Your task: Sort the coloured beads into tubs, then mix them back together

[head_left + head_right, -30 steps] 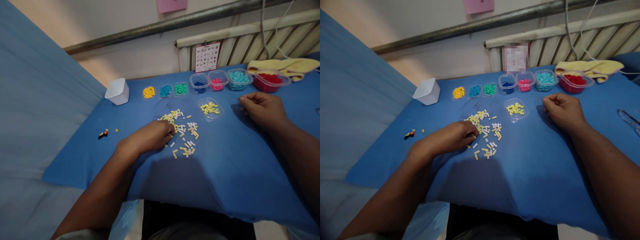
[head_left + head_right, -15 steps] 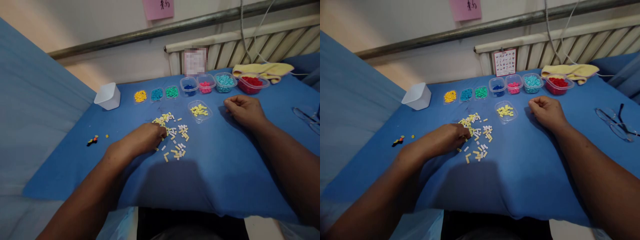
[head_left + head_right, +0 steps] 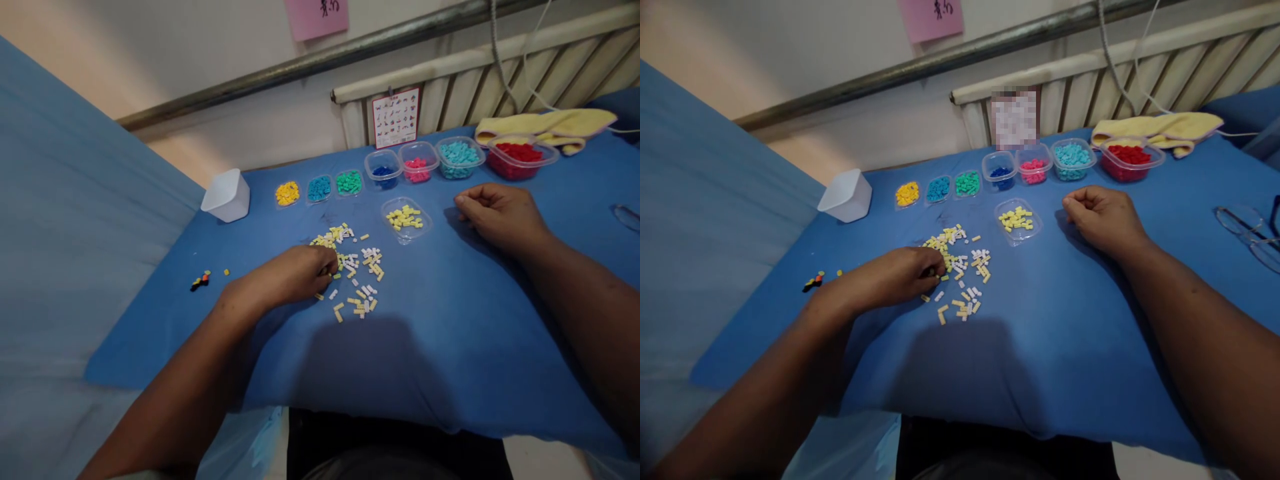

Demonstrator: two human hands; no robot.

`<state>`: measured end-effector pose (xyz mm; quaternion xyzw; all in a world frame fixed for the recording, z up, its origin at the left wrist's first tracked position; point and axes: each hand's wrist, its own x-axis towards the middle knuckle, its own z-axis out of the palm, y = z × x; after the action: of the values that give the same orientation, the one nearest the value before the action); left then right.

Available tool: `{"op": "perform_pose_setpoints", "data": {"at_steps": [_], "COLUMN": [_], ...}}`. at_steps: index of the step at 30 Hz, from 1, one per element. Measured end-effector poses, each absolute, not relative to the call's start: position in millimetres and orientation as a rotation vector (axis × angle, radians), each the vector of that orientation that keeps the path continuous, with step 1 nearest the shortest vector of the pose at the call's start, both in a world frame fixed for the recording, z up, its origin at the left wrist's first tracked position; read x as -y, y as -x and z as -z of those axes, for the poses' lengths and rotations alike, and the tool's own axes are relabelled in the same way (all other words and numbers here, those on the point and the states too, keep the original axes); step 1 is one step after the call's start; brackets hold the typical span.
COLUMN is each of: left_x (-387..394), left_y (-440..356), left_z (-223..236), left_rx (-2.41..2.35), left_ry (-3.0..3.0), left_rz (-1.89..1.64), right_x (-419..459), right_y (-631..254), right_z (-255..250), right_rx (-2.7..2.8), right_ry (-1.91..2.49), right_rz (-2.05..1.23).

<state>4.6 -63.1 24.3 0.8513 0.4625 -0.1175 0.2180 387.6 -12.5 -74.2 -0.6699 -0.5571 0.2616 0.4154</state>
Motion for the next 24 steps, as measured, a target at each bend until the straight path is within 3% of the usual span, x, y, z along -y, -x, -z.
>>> {"op": "perform_pose_setpoints", "data": {"at_steps": [24], "left_x": [62.3], "left_y": [-14.5], "left_z": [-22.6], "left_rx": [-1.158], "left_ry": [-2.417], "left_rz": [0.255], "right_x": [11.2], "right_y": [-387.1], "right_z": [73.9], "right_rx": [1.423], "right_ry": [1.687], "right_rz": [-0.651]}}
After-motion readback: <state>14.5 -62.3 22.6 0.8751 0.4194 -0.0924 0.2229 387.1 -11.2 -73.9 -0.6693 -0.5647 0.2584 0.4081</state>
